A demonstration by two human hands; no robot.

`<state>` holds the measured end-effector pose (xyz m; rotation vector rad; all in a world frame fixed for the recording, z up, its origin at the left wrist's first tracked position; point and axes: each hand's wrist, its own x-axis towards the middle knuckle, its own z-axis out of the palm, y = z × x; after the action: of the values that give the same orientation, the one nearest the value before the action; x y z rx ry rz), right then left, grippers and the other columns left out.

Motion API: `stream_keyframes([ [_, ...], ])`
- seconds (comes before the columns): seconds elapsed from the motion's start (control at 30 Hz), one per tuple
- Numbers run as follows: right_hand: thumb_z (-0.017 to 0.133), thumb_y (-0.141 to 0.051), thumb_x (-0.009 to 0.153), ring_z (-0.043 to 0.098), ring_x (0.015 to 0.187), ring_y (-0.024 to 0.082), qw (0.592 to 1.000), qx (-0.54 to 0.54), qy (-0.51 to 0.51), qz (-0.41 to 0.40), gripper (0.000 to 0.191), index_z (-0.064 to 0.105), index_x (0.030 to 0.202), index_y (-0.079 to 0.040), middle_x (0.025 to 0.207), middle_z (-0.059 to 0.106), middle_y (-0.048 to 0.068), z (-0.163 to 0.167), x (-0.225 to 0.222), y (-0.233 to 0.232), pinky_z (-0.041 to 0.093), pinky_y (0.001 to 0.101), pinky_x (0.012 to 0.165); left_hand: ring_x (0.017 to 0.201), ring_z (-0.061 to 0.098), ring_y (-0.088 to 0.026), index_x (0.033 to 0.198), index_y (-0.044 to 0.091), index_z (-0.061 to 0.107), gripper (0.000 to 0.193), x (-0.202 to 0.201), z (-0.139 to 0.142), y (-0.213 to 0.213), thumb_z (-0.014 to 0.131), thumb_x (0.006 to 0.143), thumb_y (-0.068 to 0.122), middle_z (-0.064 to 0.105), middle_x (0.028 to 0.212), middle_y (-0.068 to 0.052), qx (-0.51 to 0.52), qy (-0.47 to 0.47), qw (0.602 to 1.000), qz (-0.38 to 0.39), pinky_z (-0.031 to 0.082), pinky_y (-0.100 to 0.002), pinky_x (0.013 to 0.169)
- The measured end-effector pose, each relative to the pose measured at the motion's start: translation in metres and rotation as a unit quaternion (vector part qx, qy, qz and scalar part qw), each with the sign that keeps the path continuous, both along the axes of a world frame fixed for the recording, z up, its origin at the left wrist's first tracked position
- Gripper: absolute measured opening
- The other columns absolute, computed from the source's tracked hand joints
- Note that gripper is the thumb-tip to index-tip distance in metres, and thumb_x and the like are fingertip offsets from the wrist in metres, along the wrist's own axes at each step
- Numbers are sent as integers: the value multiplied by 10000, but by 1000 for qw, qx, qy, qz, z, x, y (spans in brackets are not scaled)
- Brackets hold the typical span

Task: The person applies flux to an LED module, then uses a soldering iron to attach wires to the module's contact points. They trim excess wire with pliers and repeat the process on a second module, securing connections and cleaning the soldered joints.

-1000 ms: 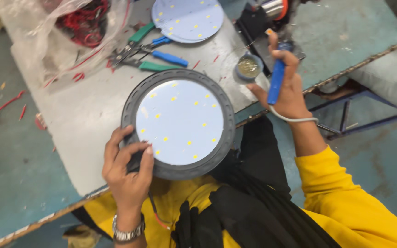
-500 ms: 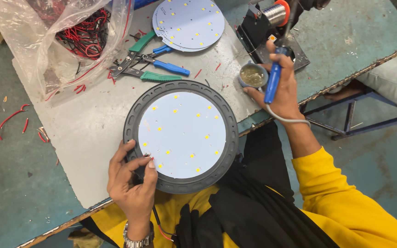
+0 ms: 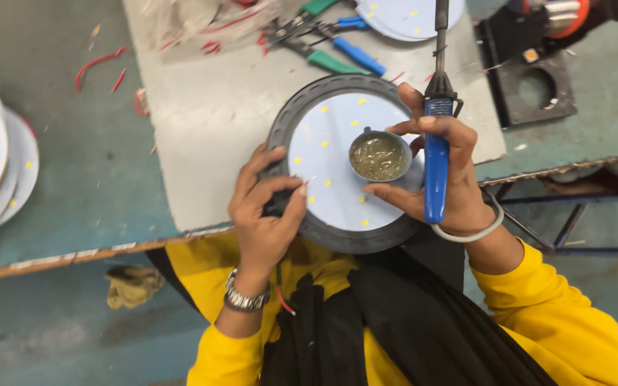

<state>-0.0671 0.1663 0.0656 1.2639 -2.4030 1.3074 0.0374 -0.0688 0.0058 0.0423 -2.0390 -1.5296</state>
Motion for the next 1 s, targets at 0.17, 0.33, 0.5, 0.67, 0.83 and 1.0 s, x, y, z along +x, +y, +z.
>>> stream_keyframes([
  [0.17,983,-136,653,588,1307,303,997,24,-49,46,1093,205,1419,-172,1674,285,230,-8,4,-17,540,410,1078,1420,554,-401,986,37,734,115,1,-5,-6,761,878,65,635,1365,-162,21,17,1000,-7,480,-470,1176],
  [0.33,875,-9,737,382,1574,392,984,-6,-115,136,1002,172,1424,-206,1703,233,224,-12,-7,-14,391,537,1317,1440,545,-398,994,47,748,99,3,-9,-14,761,901,77,629,1385,-156,26,24,999,-17,464,-475,1209],
  [0.5,933,-48,674,471,1483,349,992,-10,-50,112,1065,176,1404,-216,1685,275,200,-22,-15,-23,525,484,1182,1428,556,-391,1026,41,748,128,4,-11,-16,772,912,94,631,1379,-155,28,26,999,-21,464,-474,1211],
  [0.67,901,-5,793,544,1447,306,980,-34,-130,144,991,195,1450,-233,1700,266,195,-21,-6,-31,534,442,1190,1437,558,-400,1165,29,679,264,5,-12,-19,769,924,90,637,1387,-154,37,32,999,-19,474,-459,1205],
  [0.83,898,24,802,558,1367,307,994,-9,-15,110,962,199,1410,-236,1679,309,218,-10,-13,-43,589,376,1056,1422,563,-370,1227,44,642,343,5,-9,-22,782,921,111,512,1507,-176,54,30,998,-20,510,-432,1166],
  [1.0,846,76,803,561,1381,333,983,52,47,170,896,225,1362,-247,1631,322,234,-5,-12,-58,524,447,1120,1481,510,-367,1256,50,639,375,8,-8,-25,786,915,102,381,1622,-176,44,31,999,-7,474,-444,1223],
])
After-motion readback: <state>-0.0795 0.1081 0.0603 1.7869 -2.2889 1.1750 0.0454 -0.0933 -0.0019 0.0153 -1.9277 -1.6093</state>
